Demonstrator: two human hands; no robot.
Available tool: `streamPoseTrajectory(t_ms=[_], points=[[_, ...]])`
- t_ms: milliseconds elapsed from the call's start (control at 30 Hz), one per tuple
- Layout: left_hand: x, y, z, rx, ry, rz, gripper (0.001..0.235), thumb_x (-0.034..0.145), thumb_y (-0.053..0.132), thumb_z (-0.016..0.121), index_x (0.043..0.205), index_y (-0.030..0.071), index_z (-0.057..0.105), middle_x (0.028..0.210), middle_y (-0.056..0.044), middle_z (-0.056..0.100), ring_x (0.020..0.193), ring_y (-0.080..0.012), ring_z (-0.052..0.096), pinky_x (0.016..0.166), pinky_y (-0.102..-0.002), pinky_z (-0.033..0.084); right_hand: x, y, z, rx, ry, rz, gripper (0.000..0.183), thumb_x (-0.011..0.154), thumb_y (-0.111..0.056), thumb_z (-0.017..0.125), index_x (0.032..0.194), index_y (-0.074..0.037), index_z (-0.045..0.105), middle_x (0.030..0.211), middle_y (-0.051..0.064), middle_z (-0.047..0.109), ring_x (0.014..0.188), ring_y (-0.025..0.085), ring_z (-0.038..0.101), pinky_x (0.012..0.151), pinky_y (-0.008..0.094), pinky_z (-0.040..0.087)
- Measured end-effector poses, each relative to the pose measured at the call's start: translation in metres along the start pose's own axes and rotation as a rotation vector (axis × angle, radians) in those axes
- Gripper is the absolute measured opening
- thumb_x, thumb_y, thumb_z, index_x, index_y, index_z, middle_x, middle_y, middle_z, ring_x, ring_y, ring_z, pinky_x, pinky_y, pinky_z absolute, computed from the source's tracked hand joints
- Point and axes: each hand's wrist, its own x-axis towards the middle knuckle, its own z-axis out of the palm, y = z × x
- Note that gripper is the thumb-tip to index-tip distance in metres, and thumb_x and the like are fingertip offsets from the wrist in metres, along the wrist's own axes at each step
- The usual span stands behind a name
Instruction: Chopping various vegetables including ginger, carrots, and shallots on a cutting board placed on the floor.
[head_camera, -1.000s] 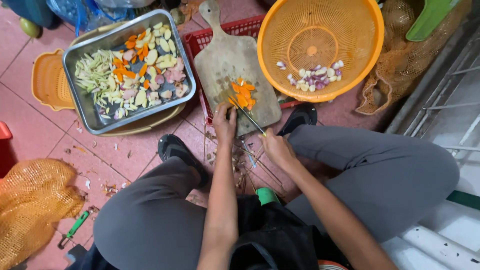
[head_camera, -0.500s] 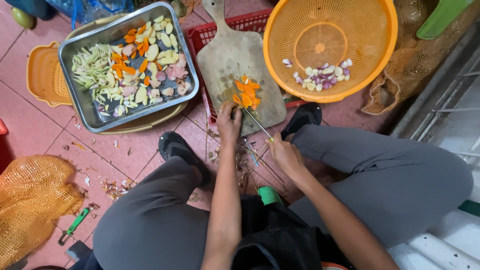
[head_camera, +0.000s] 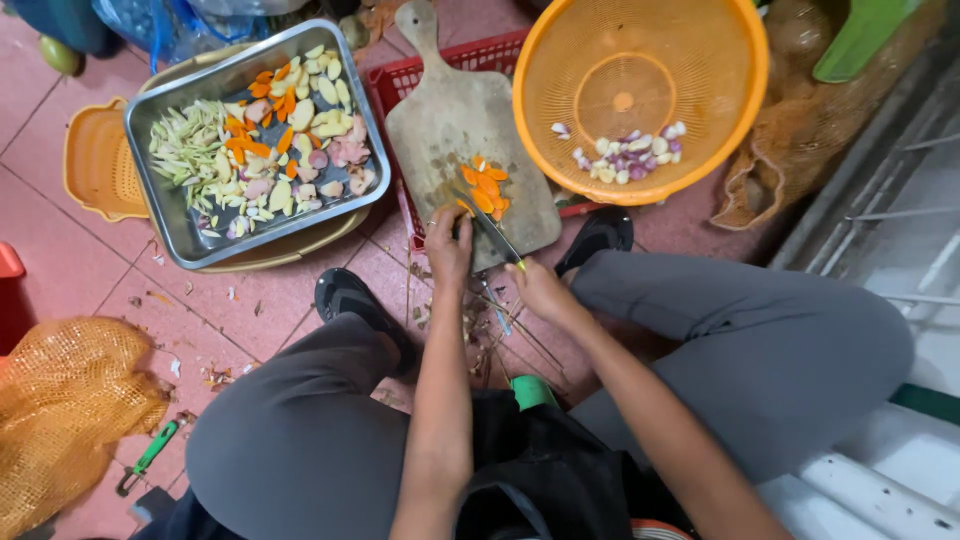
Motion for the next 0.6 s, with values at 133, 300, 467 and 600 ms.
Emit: streamPoseTrajectory(t_ms=[133, 300, 467, 600], points=[[-0.01, -0.015, 0.008, 0.037, -0.015, 0.011, 0.012, 0.092, 0.004, 0.072, 0.104, 0.004, 0.068, 0.108, -0.015, 0.069, 0.097, -0.0337, 0.068, 0.087, -0.04, 0.054, -0.004, -0.02, -0.046, 0.12, -0.231, -0.048, 0.049, 0.109, -0.04, 0.05, 0.095, 0.005, 0.06, 0.076, 0.033, 0.067, 0.073, 0.05, 0.07, 0.07, 0.059, 0.054], [0.01, -0.002, 0.013, 0.177, -0.069, 0.111, 0.058, 0.087, 0.027, 0.07, 0.138, 0.006, 0.054, 0.144, -0.02, 0.051, 0.135, -0.0454, 0.047, 0.114, -0.051, 0.039, -0.029, -0.066, -0.113, -0.206, 0.007, 0.083, 0.041, 0.104, -0.042, 0.052, 0.108, -0.002, 0.059, 0.079, 0.033, 0.068, 0.079, 0.054, 0.068, 0.072, 0.063, 0.053], [0.055, 0.032, 0.017, 0.409, -0.33, 0.315, 0.087, 0.068, 0.054, 0.078, 0.14, 0.011, 0.056, 0.153, -0.019, 0.038, 0.141, -0.0518, 0.029, 0.113, -0.063, 0.023, -0.009, -0.037, -0.108, -0.087, 0.172, 0.051, 0.036, 0.102, -0.039, 0.056, 0.105, -0.003, 0.06, 0.081, 0.033, 0.068, 0.082, 0.053, 0.067, 0.069, 0.064, 0.052], [0.035, -0.042, 0.054, 0.452, -0.379, 0.463, 0.065, 0.08, 0.056, 0.075, 0.132, 0.019, 0.065, 0.148, -0.012, 0.05, 0.139, -0.046, 0.04, 0.115, -0.062, 0.033, 0.003, -0.018, -0.097, -0.064, 0.232, 0.006, 0.037, 0.101, -0.04, 0.058, 0.1, -0.003, 0.06, 0.081, 0.032, 0.069, 0.082, 0.054, 0.066, 0.067, 0.064, 0.051]])
